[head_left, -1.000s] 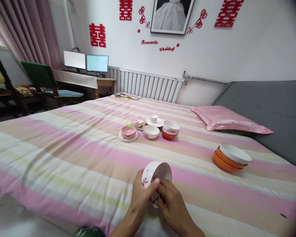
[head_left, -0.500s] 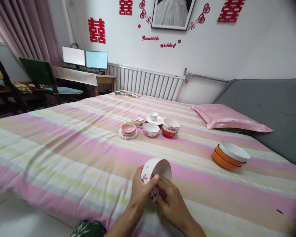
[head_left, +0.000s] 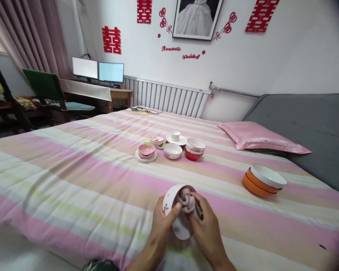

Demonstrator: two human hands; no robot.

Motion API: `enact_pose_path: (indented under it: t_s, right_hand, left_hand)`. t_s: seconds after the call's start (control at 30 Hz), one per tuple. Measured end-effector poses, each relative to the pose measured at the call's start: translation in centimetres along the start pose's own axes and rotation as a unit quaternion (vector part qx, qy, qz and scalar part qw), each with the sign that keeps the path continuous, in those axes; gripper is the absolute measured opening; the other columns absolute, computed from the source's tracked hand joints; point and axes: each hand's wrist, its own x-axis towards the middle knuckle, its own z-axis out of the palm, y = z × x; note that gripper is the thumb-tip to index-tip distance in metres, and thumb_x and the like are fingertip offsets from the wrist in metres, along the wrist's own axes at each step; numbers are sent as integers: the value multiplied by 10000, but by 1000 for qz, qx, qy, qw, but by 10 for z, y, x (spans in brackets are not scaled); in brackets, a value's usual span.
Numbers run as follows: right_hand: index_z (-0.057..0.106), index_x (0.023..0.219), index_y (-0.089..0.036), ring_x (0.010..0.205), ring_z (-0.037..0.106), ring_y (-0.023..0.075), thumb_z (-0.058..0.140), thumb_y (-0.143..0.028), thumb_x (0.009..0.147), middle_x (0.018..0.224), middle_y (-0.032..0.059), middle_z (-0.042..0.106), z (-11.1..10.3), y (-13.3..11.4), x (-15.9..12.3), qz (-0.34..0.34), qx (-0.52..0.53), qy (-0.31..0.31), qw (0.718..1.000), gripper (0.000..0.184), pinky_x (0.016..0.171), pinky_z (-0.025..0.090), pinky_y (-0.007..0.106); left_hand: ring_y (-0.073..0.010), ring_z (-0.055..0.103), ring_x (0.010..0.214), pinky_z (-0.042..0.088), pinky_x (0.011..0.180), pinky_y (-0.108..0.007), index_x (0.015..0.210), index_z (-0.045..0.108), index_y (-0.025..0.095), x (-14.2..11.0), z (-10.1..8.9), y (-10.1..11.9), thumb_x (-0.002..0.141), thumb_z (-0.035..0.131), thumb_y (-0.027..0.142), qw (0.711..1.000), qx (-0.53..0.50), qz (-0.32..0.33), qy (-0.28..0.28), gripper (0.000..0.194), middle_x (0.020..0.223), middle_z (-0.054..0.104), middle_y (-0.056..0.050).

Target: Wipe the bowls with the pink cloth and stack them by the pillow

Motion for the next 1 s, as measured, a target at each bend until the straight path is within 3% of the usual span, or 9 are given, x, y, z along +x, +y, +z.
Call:
enact_pose_path:
  t_s: [0.17,0.3,0.4,0.57,0.73,0.87,1.0]
  right_hand:
    - [438,1187,-209,1070,531,235,522,-293,821,1158,103,539,16,-3,-8,-36,4,34,999,384,903,450,373]
    - [445,1135,-215,937,566,191,486,-212,814,1027,58,563,9,-16,-6,-43,85,-75,993,323,818,473,299]
    - [501,1037,-214,895,560,173,466,-92,735,978,33,563,3,-23,-3,-61,108,-143,982,327,805,461,279]
    - [566,847,-208,807,552,151,378,15,580,826,-4,574,-3,-28,0,-81,60,-204,974,396,741,439,247]
    - [620,793,-217,766,560,143,371,17,569,794,-20,636,-17,-28,3,-93,-12,-247,965,408,741,432,254]
    - [640,814,-205,768,563,149,416,2,591,817,-5,651,-33,-26,9,-59,-20,-224,973,378,728,428,257]
    - [584,836,-192,643,517,121,528,-157,731,728,-20,569,-41,-17,18,70,151,-83,983,124,589,418,216]
  left_hand:
    - [-252,615,911,474,797,-324,1066,594,136,-10,5,-9,655,710,473,998,27,2,-49,544,979,674,-108]
    - [-253,606,911,473,779,-319,1066,589,139,-11,4,-11,663,690,505,998,37,9,-57,553,978,666,-108]
    - [-254,598,912,469,789,-327,1085,575,127,-7,1,-12,685,658,527,996,38,26,-70,571,993,659,-120]
    - [-263,604,915,480,773,-328,1116,565,112,3,-5,-7,660,666,548,995,50,41,-79,639,1005,658,-126]
    - [-265,609,890,475,735,-322,1103,585,99,13,-9,3,654,688,508,995,81,37,-50,616,979,666,-120]
    - [-267,612,902,473,711,-304,1113,588,95,20,-13,11,689,671,485,999,46,21,-3,583,1001,674,-122]
    - [-266,631,921,485,727,-302,1188,563,124,21,-16,23,739,634,463,998,-43,-15,34,567,1054,682,-104]
